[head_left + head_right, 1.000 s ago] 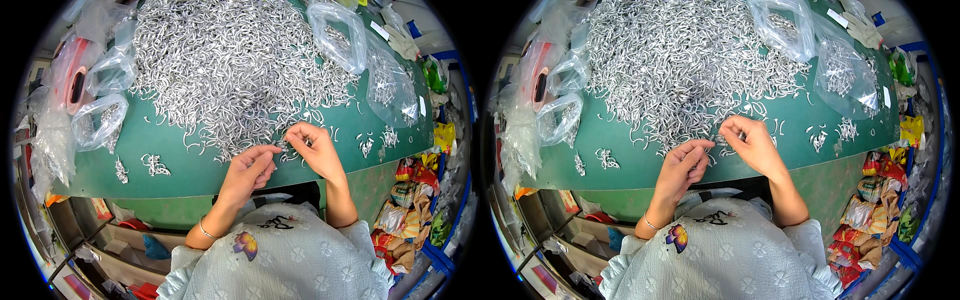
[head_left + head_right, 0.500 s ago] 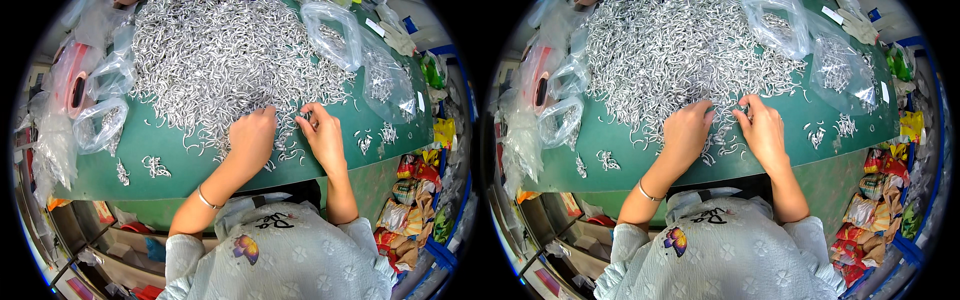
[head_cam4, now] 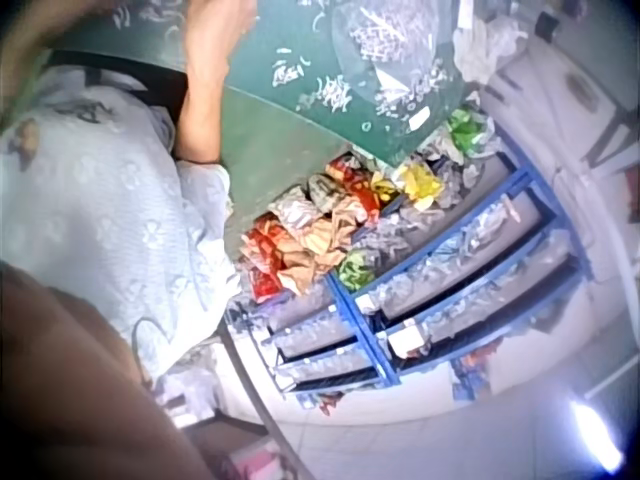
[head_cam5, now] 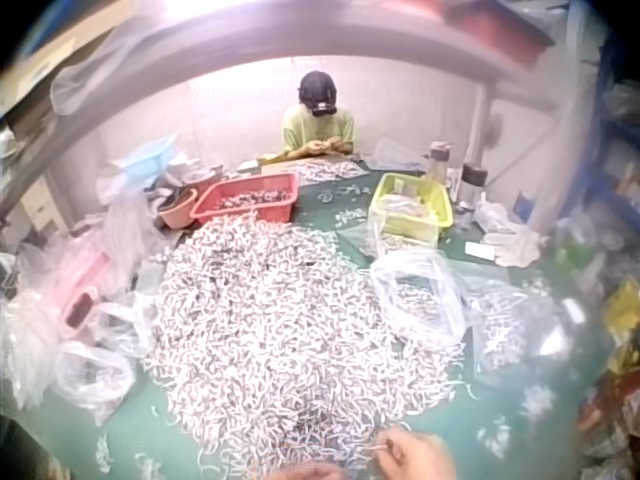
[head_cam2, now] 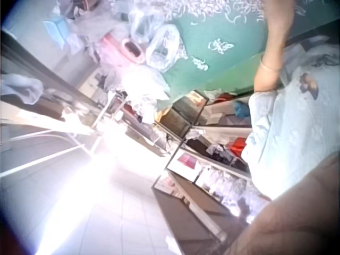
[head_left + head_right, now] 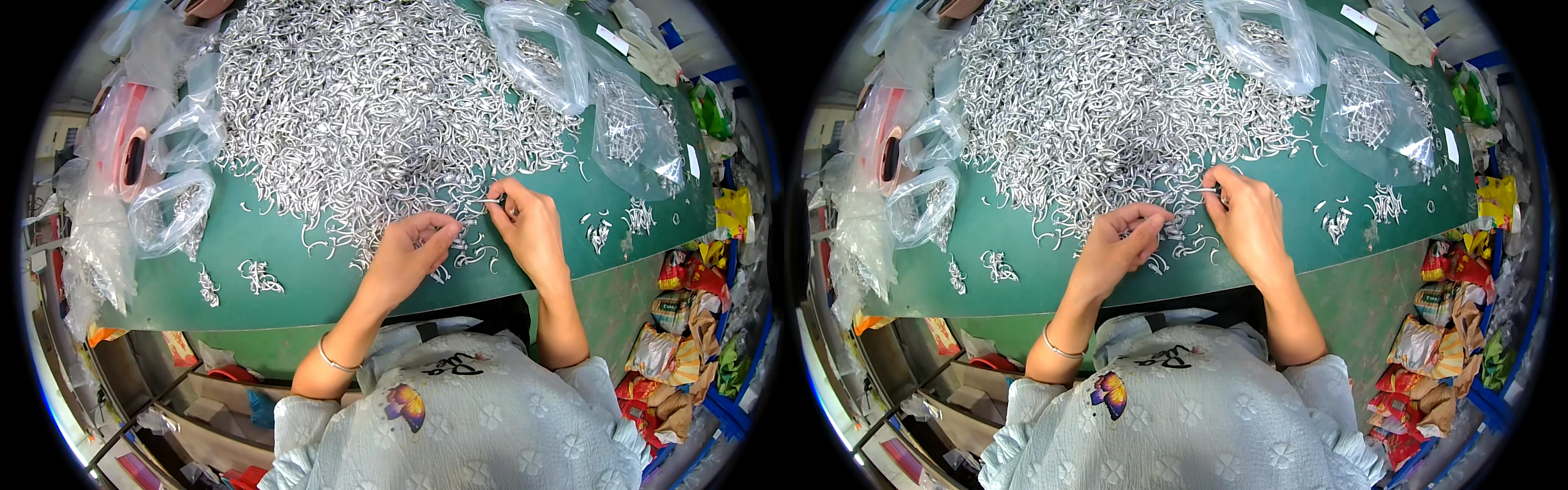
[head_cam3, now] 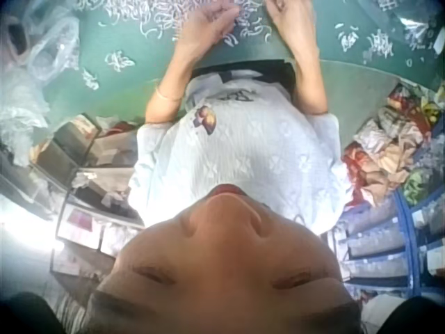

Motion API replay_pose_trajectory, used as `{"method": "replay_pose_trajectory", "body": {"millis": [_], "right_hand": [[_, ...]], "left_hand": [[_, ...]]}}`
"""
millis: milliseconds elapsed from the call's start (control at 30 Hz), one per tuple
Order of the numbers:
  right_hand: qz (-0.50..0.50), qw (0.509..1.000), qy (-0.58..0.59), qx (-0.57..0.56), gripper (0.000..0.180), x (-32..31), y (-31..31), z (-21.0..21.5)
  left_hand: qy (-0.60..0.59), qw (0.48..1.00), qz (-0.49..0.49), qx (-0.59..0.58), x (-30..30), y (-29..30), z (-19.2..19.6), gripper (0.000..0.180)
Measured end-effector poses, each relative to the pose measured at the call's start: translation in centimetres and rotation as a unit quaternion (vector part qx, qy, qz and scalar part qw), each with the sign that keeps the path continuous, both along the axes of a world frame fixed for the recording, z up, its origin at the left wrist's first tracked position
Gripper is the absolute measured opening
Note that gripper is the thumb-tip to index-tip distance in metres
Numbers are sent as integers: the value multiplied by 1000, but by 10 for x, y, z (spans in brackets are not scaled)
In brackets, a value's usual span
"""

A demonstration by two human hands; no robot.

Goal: The person sorts small curved metal pieces from a large pile on a green table by hand, picking them up individually and grouping them into smaller piles.

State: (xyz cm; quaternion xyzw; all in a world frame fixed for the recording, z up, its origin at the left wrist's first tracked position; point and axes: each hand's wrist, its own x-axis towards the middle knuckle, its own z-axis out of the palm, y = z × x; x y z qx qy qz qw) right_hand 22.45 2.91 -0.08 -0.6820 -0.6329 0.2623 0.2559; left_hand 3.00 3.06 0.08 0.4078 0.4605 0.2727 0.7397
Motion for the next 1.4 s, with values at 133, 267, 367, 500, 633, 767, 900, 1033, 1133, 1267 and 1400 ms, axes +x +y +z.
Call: {"method": "replay_pose_trajectory", "body": {"millis": [133,267,367,500,633,767,900,1033,1133,1267,1400], "right_hand": [[51,995,75,-29,12,-2,-4,10],[180,959,207,-70,7,-10,-4,14],[121,966,220,-68,8,-13,9,11],[41,999,24,23,14,-22,20,-6],[46,995,-44,81,11,-27,19,-7],[29,998,61,15,6,-16,8,7],[92,983,157,-23,7,-16,-4,14],[28,999,10,17,11,-16,12,8],[20,993,-112,4,15,-22,17,1],[24,991,-132,10,13,-22,18,-2],[45,991,-123,25,12,-19,19,-3]], "left_hand": [[-44,994,22,-102,-2,-8,0,32],[-132,974,67,-174,-1,-11,-6,36],[-173,966,55,-182,-5,-12,-15,36],[-275,934,13,-226,-14,-8,-13,35],[-252,945,75,-195,-10,-20,-14,32],[-200,943,146,-220,-6,-19,-4,28],[-183,903,278,-271,16,-15,22,31],[-313,911,164,-212,-1,-25,-22,34],[-436,862,108,-234,-10,-21,-30,34],[-208,915,213,-271,6,-20,11,33],[-239,943,127,-195,-6,-30,-8,35]]}}
